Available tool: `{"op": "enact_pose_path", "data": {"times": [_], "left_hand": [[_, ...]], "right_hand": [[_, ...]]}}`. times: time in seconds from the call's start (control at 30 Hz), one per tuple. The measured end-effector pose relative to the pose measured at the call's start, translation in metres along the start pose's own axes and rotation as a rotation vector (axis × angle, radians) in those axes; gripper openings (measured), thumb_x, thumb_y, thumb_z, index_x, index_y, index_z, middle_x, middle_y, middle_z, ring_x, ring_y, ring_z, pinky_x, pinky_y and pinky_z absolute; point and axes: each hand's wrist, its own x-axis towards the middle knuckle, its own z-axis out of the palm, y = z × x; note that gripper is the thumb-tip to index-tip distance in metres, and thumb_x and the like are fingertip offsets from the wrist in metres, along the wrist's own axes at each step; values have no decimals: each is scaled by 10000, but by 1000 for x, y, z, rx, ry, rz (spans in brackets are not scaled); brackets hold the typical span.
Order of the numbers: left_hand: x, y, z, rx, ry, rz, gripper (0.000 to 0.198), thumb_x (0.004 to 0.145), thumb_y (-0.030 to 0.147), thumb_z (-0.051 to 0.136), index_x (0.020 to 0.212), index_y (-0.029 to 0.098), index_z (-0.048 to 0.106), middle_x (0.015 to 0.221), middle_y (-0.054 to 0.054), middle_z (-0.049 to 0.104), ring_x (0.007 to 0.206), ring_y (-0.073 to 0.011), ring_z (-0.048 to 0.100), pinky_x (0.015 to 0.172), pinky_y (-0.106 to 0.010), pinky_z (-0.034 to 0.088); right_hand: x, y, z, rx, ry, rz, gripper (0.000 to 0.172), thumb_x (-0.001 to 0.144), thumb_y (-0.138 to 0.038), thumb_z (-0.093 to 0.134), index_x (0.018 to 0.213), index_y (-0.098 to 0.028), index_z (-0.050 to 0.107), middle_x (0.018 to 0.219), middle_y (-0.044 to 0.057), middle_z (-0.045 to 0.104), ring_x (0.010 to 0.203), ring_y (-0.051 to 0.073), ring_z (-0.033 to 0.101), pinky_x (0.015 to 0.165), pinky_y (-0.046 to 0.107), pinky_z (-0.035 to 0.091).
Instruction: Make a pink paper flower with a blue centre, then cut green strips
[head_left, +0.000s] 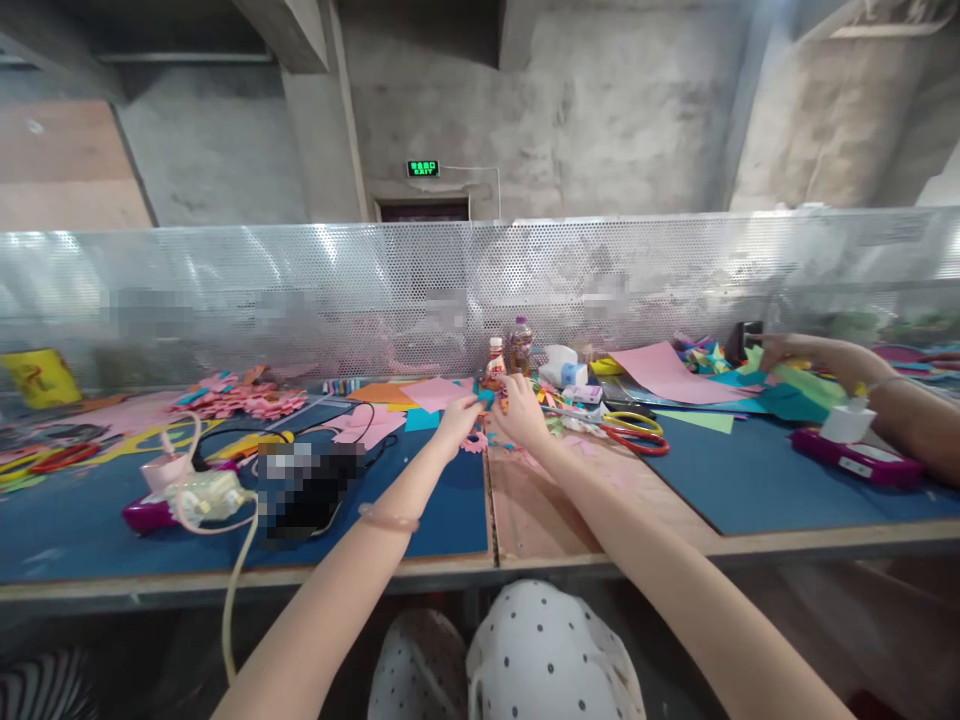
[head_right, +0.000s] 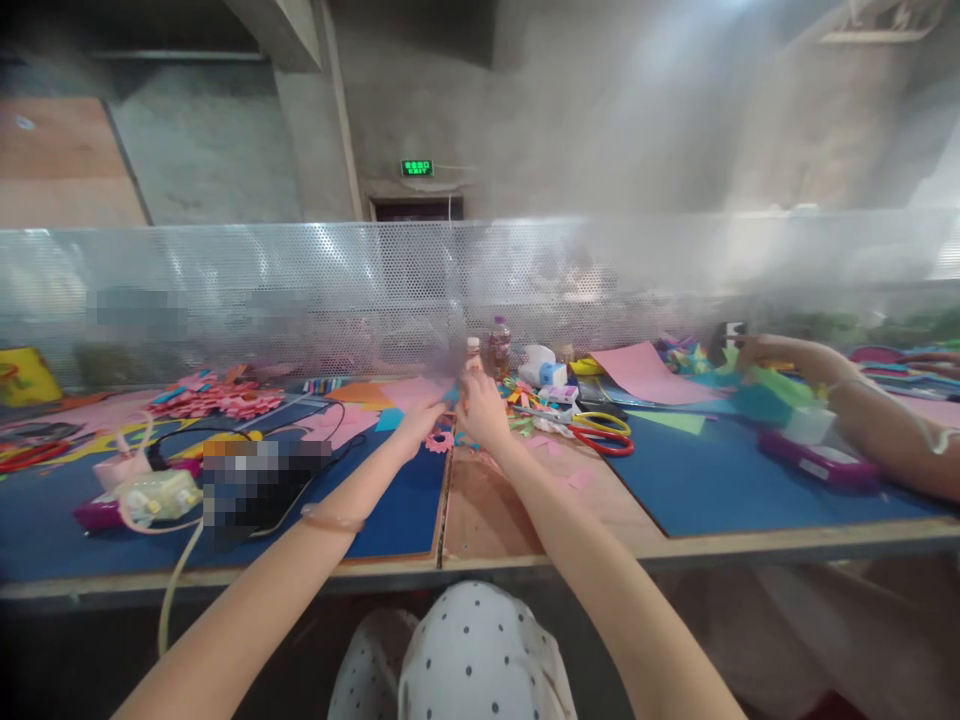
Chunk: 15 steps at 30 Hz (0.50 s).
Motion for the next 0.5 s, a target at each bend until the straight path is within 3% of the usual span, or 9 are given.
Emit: {"op": "enact_pose_path", "data": {"times": [0.13,0.33,0.5], "left_hand": [[-2,1,-3,1,55,1,204,728,339,576,780,151,635,639,-7,586,531,-103,522,400,-180,307],[-3,6,-6,13,94,-32,251,659,386,641,722,144,663,575,-9,568,497,-106,472,398,-199,295],[-6,11,-5,28,77,-50,268,640,369,652,790,151,691,620,-23,604,535,-116,488,420,-201,310]], "right_hand": [[-12,-9,5,18,-62,-152,490,757,-254,538,1222,-148,427,1155,142,501,1075,295,433,921,444,374],[-15,11,2,6,-40,-136,532,799,-412,547,1230,-130,411,1149,157,478,1085,298,421,926,446,366],[-13,13,1,4,-66,-167,470,791,-415,571,1174,-162,466,1108,125,509,1040,273,435,899,422,384]]}}
